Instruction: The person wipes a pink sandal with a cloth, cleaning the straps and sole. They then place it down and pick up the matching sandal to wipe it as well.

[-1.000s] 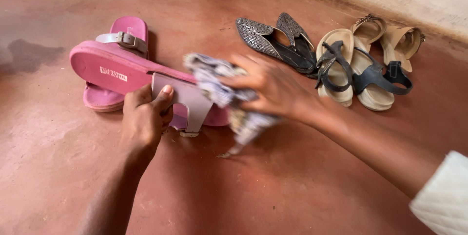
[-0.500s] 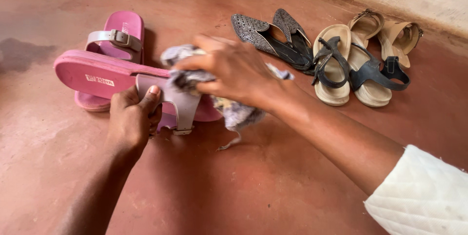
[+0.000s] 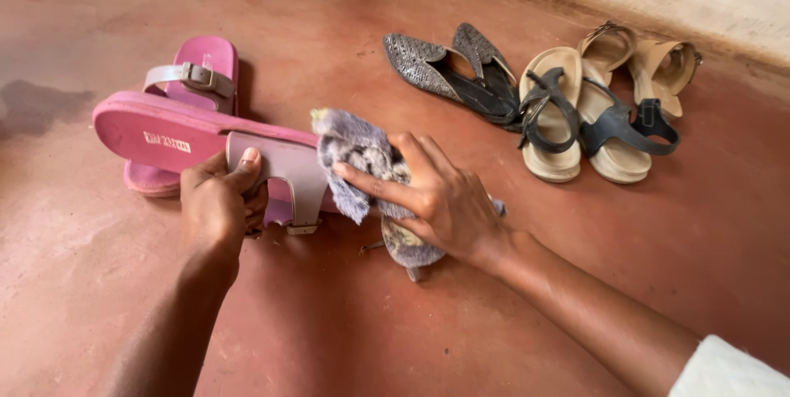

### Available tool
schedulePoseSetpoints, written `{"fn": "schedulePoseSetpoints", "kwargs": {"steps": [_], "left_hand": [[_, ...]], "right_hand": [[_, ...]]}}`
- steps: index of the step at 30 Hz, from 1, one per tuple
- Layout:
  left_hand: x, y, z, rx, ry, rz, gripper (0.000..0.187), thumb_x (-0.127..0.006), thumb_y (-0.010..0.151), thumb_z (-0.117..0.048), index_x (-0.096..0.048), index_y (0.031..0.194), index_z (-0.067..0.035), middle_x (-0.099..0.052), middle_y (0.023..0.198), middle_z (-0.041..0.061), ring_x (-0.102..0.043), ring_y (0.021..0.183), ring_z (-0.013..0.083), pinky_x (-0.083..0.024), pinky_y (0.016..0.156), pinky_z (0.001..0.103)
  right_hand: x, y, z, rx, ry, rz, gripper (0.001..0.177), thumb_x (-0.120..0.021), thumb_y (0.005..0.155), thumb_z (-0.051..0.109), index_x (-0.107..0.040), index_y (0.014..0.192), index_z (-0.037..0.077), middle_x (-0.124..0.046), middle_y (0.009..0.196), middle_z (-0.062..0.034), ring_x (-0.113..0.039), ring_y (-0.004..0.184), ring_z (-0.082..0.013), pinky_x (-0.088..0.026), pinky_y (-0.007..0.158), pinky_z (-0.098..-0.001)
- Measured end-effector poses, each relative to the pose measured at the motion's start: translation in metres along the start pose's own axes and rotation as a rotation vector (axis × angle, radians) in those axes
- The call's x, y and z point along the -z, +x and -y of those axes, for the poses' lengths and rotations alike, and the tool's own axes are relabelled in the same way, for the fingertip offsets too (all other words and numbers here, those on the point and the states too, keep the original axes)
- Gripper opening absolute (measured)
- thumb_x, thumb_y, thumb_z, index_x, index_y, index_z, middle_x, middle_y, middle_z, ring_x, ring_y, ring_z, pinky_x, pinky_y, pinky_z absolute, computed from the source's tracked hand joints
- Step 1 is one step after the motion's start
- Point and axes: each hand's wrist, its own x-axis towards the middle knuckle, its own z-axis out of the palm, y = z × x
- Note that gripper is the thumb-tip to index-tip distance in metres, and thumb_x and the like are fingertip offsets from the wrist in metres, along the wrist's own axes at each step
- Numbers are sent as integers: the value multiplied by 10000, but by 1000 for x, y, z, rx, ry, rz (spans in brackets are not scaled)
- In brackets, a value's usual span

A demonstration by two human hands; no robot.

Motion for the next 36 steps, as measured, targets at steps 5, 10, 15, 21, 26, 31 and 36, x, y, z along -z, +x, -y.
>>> {"fn": "schedulePoseSetpoints", "kwargs": {"steps": [5, 10, 15, 21, 26, 31, 36], "left_hand": [[-1, -1, -2, 55, -138, -19, 314, -578, 1023, -190, -505, 738, -80, -401, 550, -21, -306, 434, 96, -220, 412, 306], [-6, -2, -8, 191, -338, -4, 293, -490, 1036, -198, -449, 751, -138, -323, 510, -13, -228, 404, 120, -202, 411, 298], [0, 26, -27, 282, -366, 51, 325, -425, 1062, -216, -408, 744, -150, -299, 507, -35, -235, 411, 115, -338, 480, 295], [-6, 106, -6, 597, -234, 288, 350, -425, 1059, -198, -403, 710, -182, -325, 502, -81, -278, 386, 81, -446, 555, 311], [-28, 103, 6, 208, 547, 11, 298, -557, 1025, -321, -600, 895, -56, -594, 707, 95, -581, 649, 265, -497, 726, 491], [-30, 15, 6, -579, 1409, -280, 552, -470, 1091, -521, -638, 1170, -1, -676, 1162, 231, -637, 1116, 387, -301, 1124, 511], [-5, 8, 3, -690, 1119, 69, 667, -450, 1009, -543, -461, 1438, -32, -585, 1397, 159, -514, 1359, 297, -59, 1282, 499]], "right_hand": [[11, -5, -6, -24, 30, 73, 816, -870, 764, 216, -519, 1485, 372, -575, 1217, -175, -624, 1084, -346, -573, 796, -431], [15, -11, -15, -291, 197, 154, 730, -831, 830, 114, -556, 1443, 396, -582, 1290, -114, -672, 935, -233, -583, 739, -291], [44, -9, -12, -270, 185, -143, 786, -836, 741, 47, -588, 1451, 276, -590, 1302, -107, -670, 1115, -231, -572, 924, -332], [19, 15, -5, -372, 98, 172, 657, -834, 790, 166, -630, 1391, 337, -590, 1265, -78, -670, 940, -219, -600, 705, -306], [-21, 6, 6, -329, 50, 224, 631, -814, 762, 205, -642, 1369, 185, -532, 1247, -190, -620, 1048, -320, -584, 764, -384], [-25, -1, 11, -388, 39, 340, 577, -755, 816, 211, -629, 1374, 134, -487, 1200, -177, -578, 1058, -371, -507, 880, -498], [-45, 19, 0, -635, 47, 420, 373, -727, 908, 261, -680, 1244, 105, -627, 1198, -173, -664, 1073, -377, -528, 873, -510]]}}
